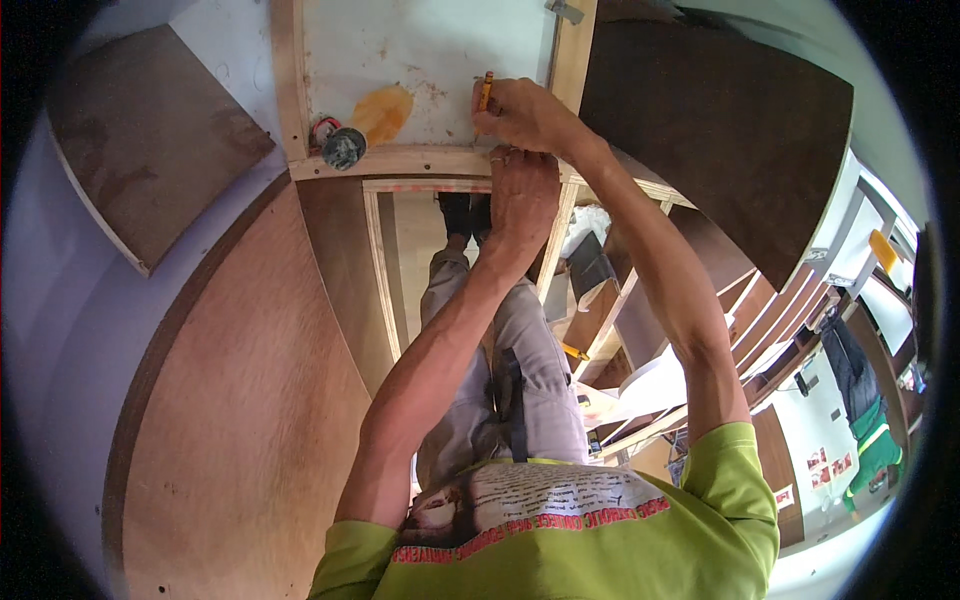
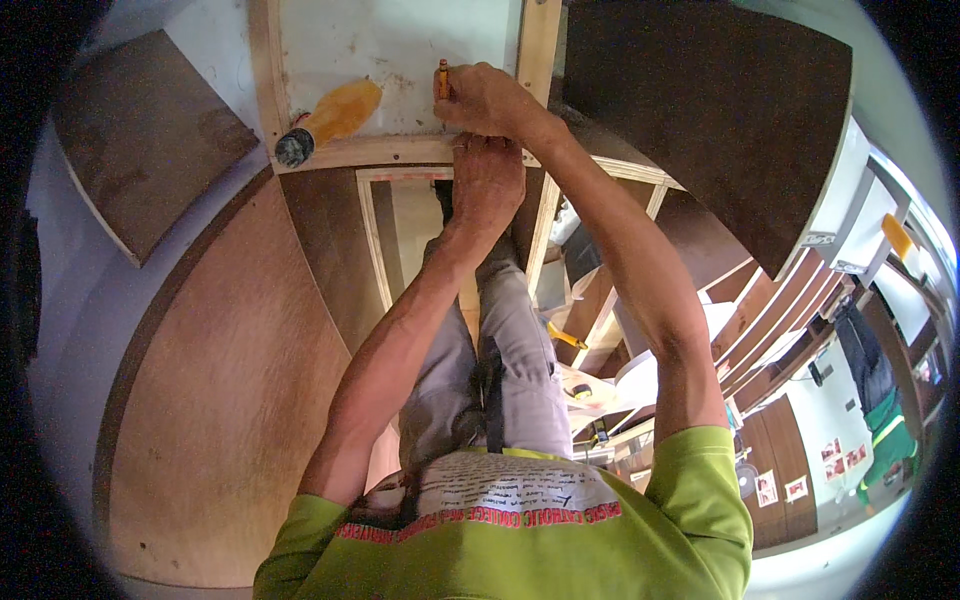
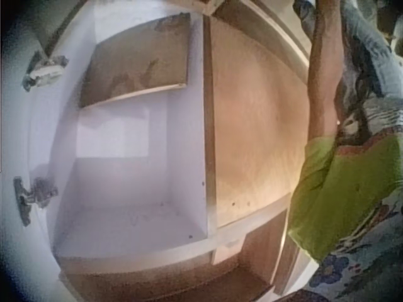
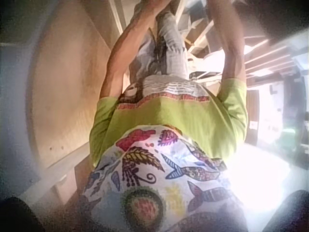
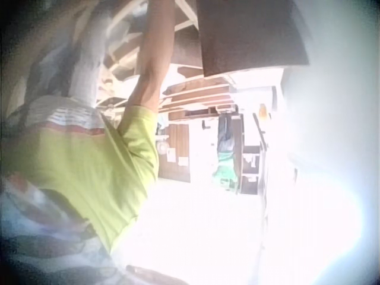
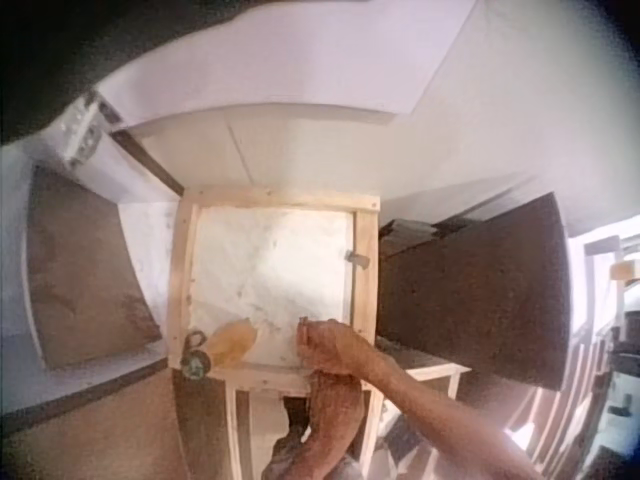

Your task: The person cuts a piece of sandpaper with scissors and then uses it to sand the edges of a wooden frame. They then apply a liquid finish to the frame using a brush.

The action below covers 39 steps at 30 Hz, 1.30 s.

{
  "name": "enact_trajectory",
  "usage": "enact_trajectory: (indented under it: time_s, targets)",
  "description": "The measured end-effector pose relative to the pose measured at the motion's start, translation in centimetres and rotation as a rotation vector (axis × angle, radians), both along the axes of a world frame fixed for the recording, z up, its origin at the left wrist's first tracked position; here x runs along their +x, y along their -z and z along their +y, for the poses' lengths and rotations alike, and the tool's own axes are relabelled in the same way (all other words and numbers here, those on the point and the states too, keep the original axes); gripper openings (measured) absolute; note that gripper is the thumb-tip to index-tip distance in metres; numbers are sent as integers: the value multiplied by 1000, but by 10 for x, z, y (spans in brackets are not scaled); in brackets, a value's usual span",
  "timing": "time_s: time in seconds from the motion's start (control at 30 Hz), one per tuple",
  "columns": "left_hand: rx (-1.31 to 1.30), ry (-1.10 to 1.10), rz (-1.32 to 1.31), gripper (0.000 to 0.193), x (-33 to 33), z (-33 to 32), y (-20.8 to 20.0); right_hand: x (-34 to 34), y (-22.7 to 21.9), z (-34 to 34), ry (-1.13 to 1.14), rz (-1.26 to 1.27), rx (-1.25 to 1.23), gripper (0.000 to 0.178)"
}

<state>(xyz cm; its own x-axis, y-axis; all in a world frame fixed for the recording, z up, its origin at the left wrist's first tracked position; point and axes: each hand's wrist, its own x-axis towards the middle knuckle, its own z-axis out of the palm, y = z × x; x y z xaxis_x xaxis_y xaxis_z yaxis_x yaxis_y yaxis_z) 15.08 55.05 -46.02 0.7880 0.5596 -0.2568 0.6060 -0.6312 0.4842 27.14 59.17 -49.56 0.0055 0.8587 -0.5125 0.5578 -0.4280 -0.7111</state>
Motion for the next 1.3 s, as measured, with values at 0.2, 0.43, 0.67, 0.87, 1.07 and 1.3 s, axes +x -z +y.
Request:
enact_trajectory:
  time_s: [0.2, 0.43, 0.67, 0.87, 1.07, 1.3]
  targets:
    - [82, -22, -78, 24, -4, -2, 10, -8, 9, 2, 5, 28, -4, 24]
    - [137, 3, 4, 24, -1, -4, 6, -2, -7, 6, 23, 150, -8, 29]
    - [84, 65, 92, 29, 1, 3, 0, 22, -65, 8, 220, 305, 24, 34]
    - [65, 22, 10, 26, -3, 25, 3, 26, -97, -40, 580, 357, 257, 28]
    - [31, -310, -435, 11, -56, 40, -55, 20, -199, -103, 1012, 92, 537, 38]
    - [-434, -374, -41, 10, -147, -18, -54, 46, -296, -189, 1059, 276, 1282, 43]
